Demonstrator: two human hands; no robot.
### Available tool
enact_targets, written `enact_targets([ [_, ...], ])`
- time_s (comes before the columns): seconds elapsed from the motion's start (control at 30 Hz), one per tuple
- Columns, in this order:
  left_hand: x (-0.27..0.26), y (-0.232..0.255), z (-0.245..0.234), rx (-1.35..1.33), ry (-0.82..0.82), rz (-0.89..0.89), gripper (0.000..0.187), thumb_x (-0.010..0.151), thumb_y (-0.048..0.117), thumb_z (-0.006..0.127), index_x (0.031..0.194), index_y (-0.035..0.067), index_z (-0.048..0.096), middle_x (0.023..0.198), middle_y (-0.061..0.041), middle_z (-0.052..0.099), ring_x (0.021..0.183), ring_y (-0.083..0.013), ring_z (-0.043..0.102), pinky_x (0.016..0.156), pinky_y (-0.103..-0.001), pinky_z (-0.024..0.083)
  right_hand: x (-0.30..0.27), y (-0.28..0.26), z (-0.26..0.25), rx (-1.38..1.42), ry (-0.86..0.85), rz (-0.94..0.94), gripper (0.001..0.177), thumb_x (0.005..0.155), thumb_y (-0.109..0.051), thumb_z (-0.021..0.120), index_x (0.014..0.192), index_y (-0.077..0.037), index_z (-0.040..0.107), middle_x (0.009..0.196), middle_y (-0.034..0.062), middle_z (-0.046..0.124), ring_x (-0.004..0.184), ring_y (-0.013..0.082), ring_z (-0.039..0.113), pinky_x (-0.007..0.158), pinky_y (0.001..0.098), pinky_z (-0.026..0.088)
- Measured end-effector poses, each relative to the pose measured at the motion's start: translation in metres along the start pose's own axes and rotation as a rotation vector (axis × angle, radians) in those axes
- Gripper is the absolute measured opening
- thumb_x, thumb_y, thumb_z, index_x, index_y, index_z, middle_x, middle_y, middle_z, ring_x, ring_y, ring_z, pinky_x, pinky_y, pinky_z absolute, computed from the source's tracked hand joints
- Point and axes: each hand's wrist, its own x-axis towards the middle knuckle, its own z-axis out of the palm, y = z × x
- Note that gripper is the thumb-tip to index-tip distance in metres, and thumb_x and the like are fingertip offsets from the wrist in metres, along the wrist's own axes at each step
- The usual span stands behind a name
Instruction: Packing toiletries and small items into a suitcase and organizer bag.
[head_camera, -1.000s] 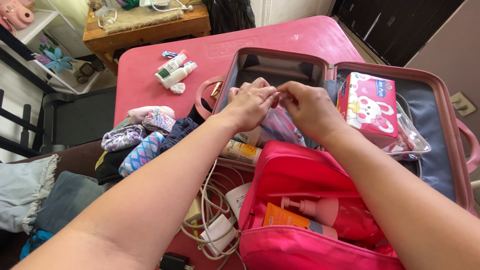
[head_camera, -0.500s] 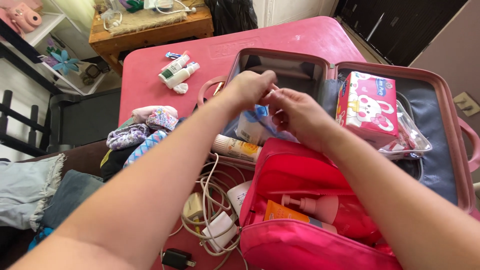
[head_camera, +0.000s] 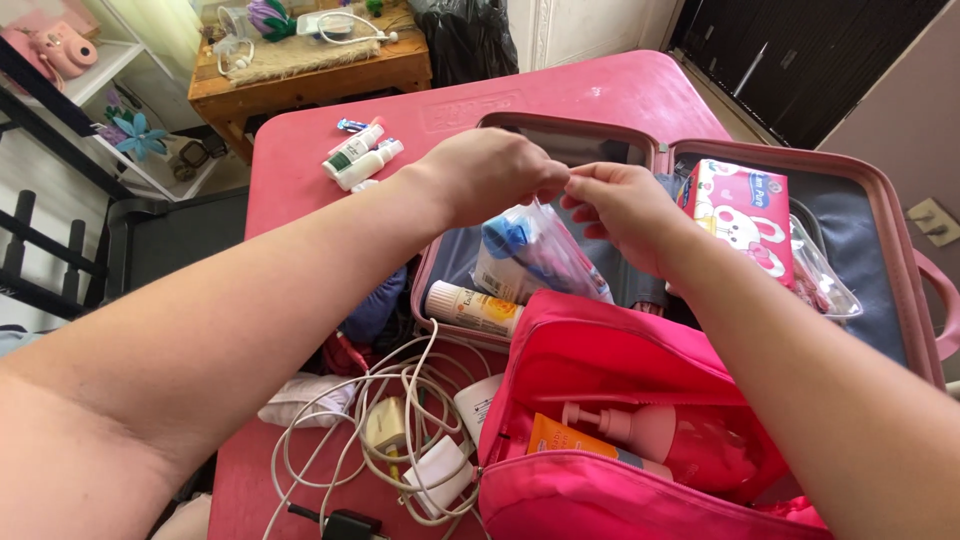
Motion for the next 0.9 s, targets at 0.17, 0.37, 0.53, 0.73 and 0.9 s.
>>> enact_targets([
  [0.17,-0.007,-0.018,0.028,0.082,0.219,0.236,0.02,0.088,0.006,0.062,0.105,0.015,0.062,0.094,-0.001,0.07,0.089,-0.0227,0.073,0.073,-0.035,0.057,0.009,-0.026,0.006,0.215,-0.183,0.194,0.039,0.099,-0.047,0.064,0.103,-0.01,0.073,0.088,-0.0008,0.068,0.074,0.0074,0.057,0.065,0.0238,0.049],
  [0.37,-0.015,-0.018,0.024,0.14,0.229,0.23,0.011,0.091,0.011,0.061,0.092,0.022,0.062,0.092,0.004,0.068,0.076,-0.0213,0.072,0.061,-0.036,0.056,0.007,-0.057,0.016,0.052,-0.306,0.264,0.03,0.093,-0.041,0.065,0.102,-0.013,0.074,0.089,0.0013,0.076,0.073,0.0036,0.06,0.064,0.0202,0.047],
  [0.53,-0.018,-0.024,0.023,0.199,0.203,0.261,0.013,0.093,0.013,0.059,0.085,0.024,0.06,0.087,0.006,0.066,0.069,-0.0193,0.07,0.057,-0.036,0.054,0.041,-0.042,0.001,0.042,-0.434,0.249,0.021,0.098,-0.03,0.068,0.098,-0.009,0.071,0.084,-0.0039,0.067,0.073,0.0041,0.06,0.063,0.0214,0.048],
  [0.73,-0.016,-0.028,0.025,0.167,0.231,0.293,0.013,0.092,0.014,0.06,0.085,0.024,0.058,0.088,0.006,0.064,0.07,-0.0188,0.07,0.057,-0.035,0.053,0.046,-0.038,0.01,0.154,-0.334,0.134,0.005,0.099,-0.015,0.066,0.098,-0.01,0.065,0.088,0.0004,0.065,0.077,0.0097,0.066,0.071,0.0255,0.055],
  [0.9,-0.016,-0.033,0.035,0.1,0.262,0.342,0.008,0.09,0.011,0.061,0.09,0.018,0.058,0.093,0.002,0.064,0.076,-0.0221,0.069,0.065,-0.037,0.055,0.06,-0.028,-0.007,0.291,-0.475,0.202,0.025,0.097,-0.011,0.059,0.112,0.004,0.072,0.099,0.0092,0.073,0.087,0.0145,0.071,0.084,0.0278,0.061],
])
